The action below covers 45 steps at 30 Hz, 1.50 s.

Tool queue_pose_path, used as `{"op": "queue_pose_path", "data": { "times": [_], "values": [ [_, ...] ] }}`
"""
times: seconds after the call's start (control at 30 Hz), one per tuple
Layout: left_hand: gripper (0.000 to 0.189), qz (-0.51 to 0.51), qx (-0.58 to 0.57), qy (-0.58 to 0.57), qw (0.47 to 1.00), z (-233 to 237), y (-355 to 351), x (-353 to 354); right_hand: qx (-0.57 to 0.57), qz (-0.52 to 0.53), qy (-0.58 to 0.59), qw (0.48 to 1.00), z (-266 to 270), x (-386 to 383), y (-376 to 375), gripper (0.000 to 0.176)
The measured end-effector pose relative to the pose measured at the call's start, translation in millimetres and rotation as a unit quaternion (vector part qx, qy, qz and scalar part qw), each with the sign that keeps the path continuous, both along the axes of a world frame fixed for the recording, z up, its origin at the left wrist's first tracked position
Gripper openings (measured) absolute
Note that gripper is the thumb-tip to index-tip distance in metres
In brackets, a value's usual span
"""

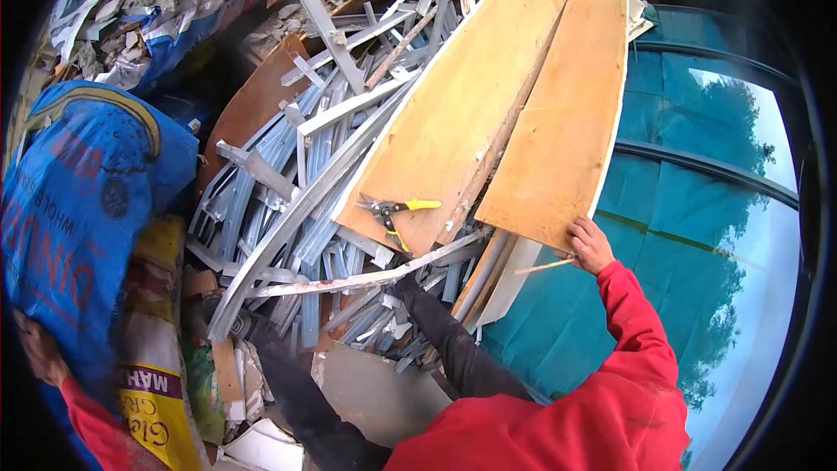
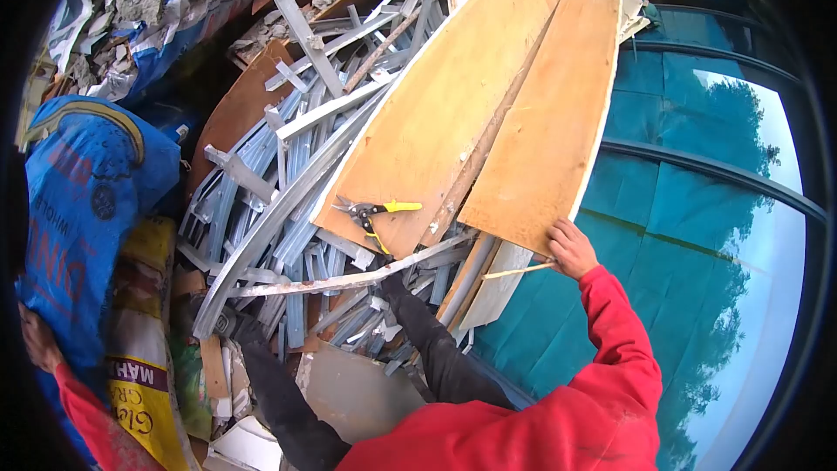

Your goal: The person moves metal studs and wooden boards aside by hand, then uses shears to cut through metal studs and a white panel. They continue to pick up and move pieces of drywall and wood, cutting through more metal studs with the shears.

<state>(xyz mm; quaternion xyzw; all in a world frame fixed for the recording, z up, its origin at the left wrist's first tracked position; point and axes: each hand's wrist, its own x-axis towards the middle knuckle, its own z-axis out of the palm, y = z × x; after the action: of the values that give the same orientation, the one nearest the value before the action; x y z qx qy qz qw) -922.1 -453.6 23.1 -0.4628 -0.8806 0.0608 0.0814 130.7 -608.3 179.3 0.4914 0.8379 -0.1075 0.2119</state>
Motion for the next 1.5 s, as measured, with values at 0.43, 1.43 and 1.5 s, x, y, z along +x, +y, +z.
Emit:
{"op": "queue_pose_path", "data": {
  "times": [0.43,1.43,1.5],
  "values": [
    [0.059,-0.066,0.081,0.193,0.976,32.9,14.8,83.5,-0.062,-0.086,-0.169,0.98,-54.6,35.3,-79.3,0.037],
    [0.045,-0.183,0.1,0.26,0.943,67.3,24.7,146.3,-0.024,-0.309,-0.308,0.9,-160.3,85.6,-103.5,0.064],
    [0.044,-0.185,0.108,0.257,0.942,67.4,26.3,157.7,0.001,-0.311,-0.301,0.902,-161.7,93.9,-110.2,0.065]
  ]
}}
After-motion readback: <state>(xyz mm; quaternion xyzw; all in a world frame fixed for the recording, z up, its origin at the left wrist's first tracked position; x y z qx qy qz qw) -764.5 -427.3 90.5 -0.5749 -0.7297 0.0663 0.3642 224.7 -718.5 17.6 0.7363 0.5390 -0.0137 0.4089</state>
